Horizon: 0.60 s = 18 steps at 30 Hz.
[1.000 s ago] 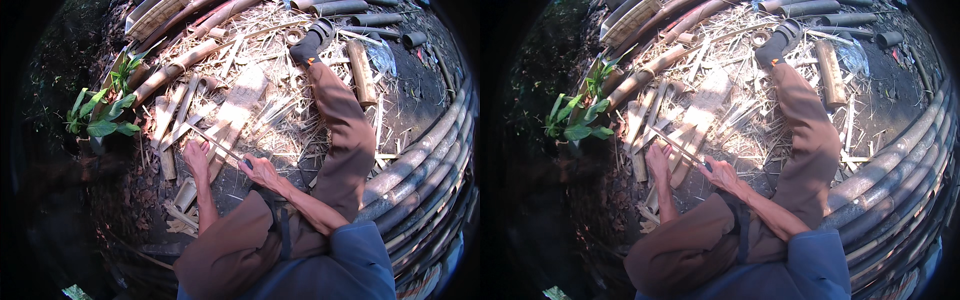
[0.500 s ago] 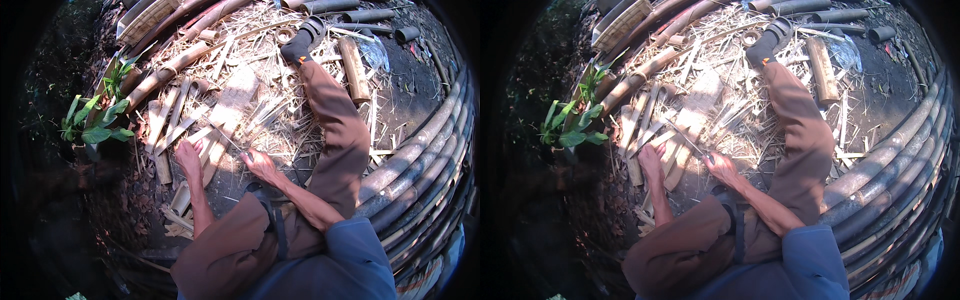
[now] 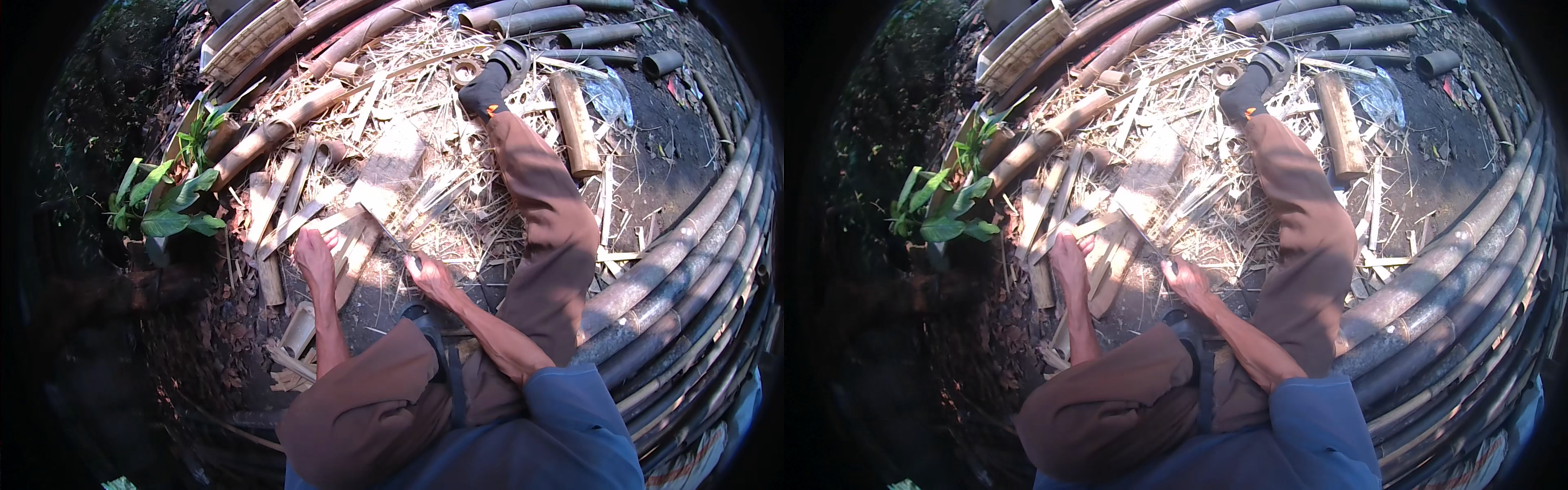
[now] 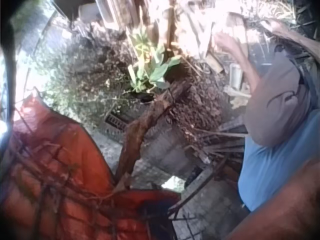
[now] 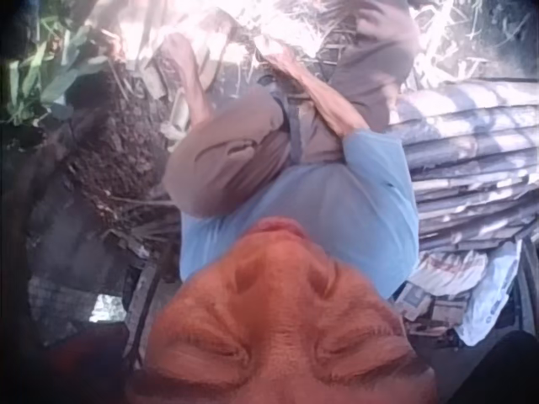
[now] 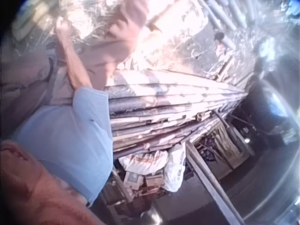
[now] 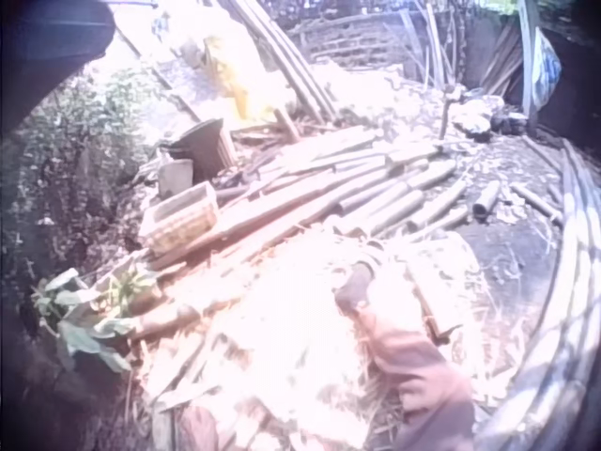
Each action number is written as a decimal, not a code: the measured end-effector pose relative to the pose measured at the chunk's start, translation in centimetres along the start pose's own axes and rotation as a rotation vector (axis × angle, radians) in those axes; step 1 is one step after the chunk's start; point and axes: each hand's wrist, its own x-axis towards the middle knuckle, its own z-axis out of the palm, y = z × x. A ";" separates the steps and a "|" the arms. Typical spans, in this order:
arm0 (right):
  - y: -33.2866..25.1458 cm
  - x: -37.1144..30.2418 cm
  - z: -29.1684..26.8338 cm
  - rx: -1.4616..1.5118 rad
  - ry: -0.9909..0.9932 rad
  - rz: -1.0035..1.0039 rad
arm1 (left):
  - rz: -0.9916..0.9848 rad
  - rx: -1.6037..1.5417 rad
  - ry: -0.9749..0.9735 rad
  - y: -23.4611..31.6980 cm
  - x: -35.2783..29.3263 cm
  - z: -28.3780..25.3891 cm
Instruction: The person sits on the ground and uses a machete to split bamboo pieces into thin strips. The person repeatedly positions bamboo segments, strikes them with the machete, and separates the resulting strips.
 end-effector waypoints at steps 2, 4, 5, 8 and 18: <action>2.0 0.7 0.2 0.025 0.048 0.007 | -0.052 -0.262 -0.013 -0.1 -0.4 0.2; 1.2 0.2 0.1 0.148 0.013 0.028 | -0.064 -0.464 0.017 -2.3 0.6 -0.6; 0.7 0.1 -0.3 0.211 -0.020 0.055 | -0.114 -0.535 0.021 -2.0 0.6 -0.8; 0.6 0.3 -0.3 0.295 -0.027 0.075 | -0.093 0.068 -0.012 -4.3 1.2 -2.3; -3.6 -3.2 0.1 -0.087 0.158 -0.410 | 0.014 0.288 -0.123 -1.9 -1.0 -2.0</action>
